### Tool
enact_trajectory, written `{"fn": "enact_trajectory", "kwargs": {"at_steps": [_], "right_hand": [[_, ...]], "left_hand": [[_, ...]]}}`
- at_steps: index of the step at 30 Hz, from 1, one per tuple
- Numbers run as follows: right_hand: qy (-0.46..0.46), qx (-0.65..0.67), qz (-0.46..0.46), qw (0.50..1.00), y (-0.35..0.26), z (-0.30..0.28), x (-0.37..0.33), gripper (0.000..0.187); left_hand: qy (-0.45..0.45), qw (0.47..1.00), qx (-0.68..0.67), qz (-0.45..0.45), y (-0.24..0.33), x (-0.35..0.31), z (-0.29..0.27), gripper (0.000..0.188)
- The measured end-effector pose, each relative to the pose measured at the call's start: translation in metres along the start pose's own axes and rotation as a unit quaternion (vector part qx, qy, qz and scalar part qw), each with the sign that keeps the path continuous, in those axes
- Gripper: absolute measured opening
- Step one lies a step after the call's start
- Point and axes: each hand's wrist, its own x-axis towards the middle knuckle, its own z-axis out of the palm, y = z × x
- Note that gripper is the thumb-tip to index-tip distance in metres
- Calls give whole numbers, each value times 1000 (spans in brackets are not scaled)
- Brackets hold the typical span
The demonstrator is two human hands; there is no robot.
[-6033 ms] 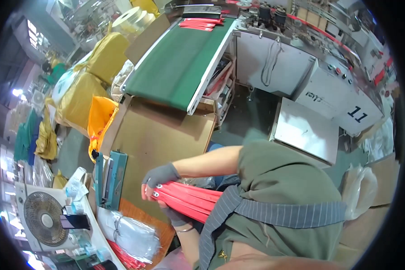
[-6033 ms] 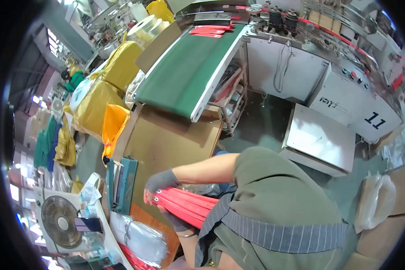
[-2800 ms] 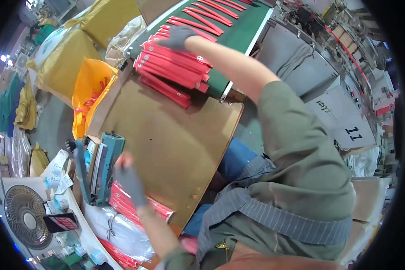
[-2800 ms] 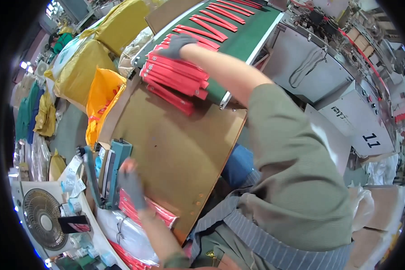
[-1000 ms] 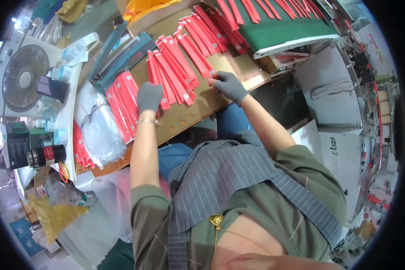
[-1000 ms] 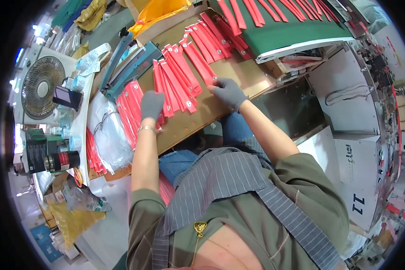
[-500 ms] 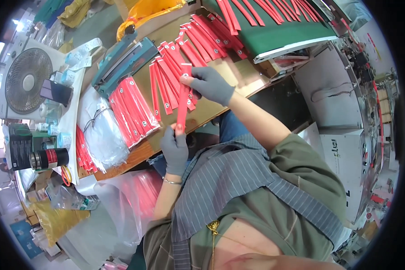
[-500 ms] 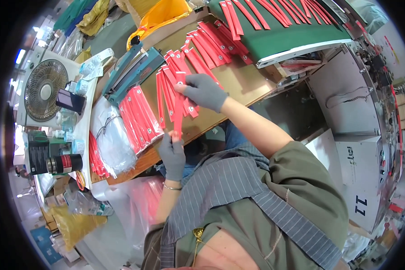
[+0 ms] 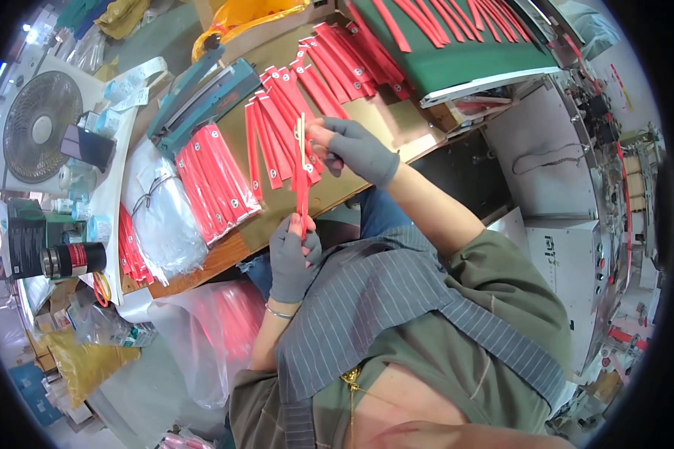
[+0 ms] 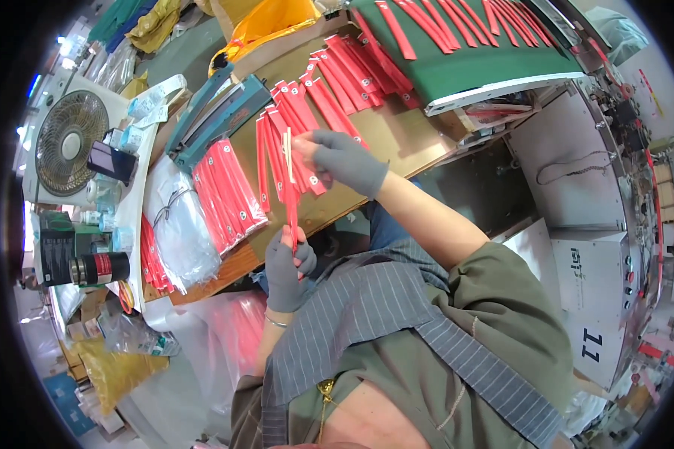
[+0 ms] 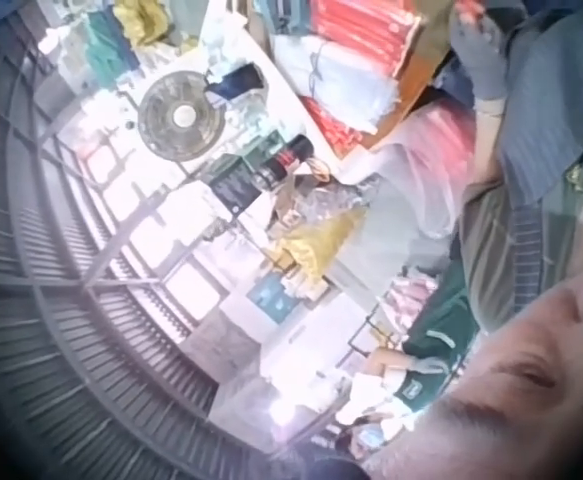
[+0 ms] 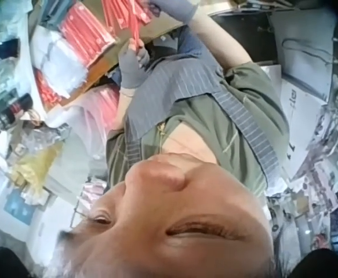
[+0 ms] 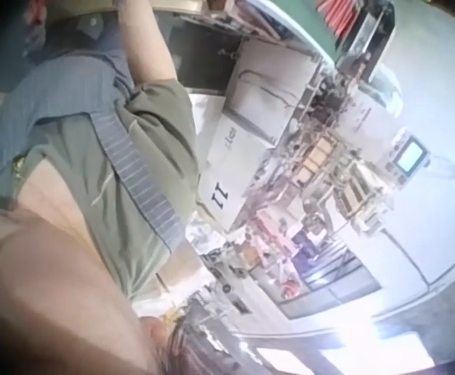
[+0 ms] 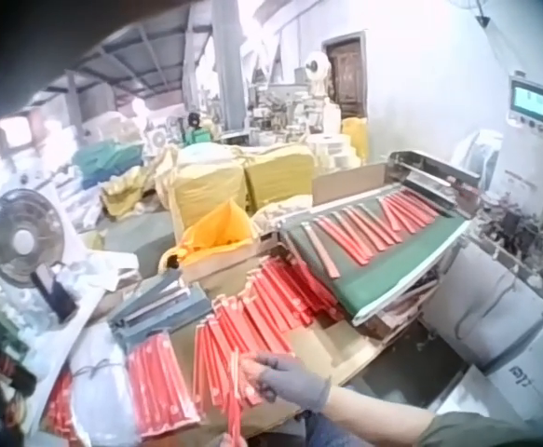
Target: Packing and sealing pink plastic items into plastic bags at a workstation.
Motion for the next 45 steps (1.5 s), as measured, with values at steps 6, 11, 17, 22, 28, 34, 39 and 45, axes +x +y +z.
{"fn": "enact_trajectory", "kwargs": {"at_steps": [6,11,17,22,28,34,39,45], "right_hand": [[137,69,-170,973,-37,-66,15,21],[307,188,-232,903,-66,-205,-20,19],[278,222,-198,913,-46,-253,-96,24],[232,199,-170,937,-40,-223,-126,23],[330,301,-325,834,-51,-296,-154,11],[605,-762,172,155,-52,-539,-361,26],[644,-545,357,402,70,-639,-539,52],[737,-591,130,300,96,-581,-468,56]], "left_hand": [[29,987,155,22,1,7,31,26],[57,989,134,30,-10,26,41,21],[-35,966,254,28,-5,76,114,30],[-277,929,181,-164,-16,125,208,37],[-267,907,272,-176,-26,123,246,23],[-199,936,253,-143,-16,113,211,23],[-193,949,167,-187,-26,124,166,24],[-168,969,168,71,85,215,131,25]]}}
